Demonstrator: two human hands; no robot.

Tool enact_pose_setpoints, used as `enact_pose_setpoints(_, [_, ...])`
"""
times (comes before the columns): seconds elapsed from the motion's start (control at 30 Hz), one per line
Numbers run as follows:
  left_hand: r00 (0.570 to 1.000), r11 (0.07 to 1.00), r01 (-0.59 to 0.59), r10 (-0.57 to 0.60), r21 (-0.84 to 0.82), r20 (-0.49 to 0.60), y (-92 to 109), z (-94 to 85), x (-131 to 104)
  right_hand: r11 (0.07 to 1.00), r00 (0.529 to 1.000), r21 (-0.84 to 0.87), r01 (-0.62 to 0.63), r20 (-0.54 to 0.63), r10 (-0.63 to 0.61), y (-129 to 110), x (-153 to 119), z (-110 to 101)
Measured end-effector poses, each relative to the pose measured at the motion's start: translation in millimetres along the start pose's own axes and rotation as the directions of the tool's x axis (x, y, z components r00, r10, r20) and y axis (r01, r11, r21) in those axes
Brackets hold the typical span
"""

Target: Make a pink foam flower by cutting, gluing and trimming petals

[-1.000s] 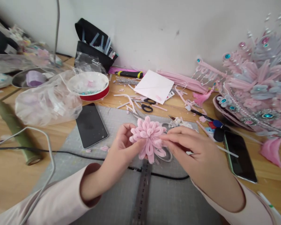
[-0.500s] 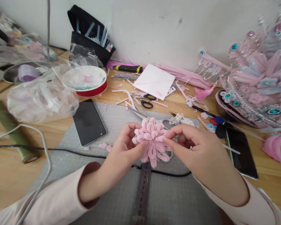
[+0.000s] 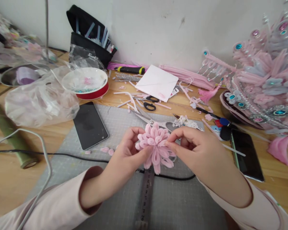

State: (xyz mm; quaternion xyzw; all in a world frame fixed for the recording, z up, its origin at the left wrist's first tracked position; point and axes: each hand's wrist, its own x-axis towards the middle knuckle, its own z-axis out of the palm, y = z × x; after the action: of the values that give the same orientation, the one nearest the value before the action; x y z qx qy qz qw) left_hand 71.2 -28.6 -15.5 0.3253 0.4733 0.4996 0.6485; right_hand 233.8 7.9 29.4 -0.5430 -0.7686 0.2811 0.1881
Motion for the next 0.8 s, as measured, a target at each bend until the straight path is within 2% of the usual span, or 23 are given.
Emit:
enact_pose_setpoints(0.63, [0.999,0.999,0.031,-0.031,-0.026,-0.019,-0.9,3.2,-3.4,0.993,0.995,-0.108,0.05,-0.085,-0.059,-4.4,-6.3,7.4])
enact_pose_setpoints(0.8, [0.998,0.998,0.049,-0.051,-0.033,-0.043,1.9,4.6,-4.3,0.988,0.995,-0.144,0.056,-0.069,-0.066,-6.7,-6.7,7.7])
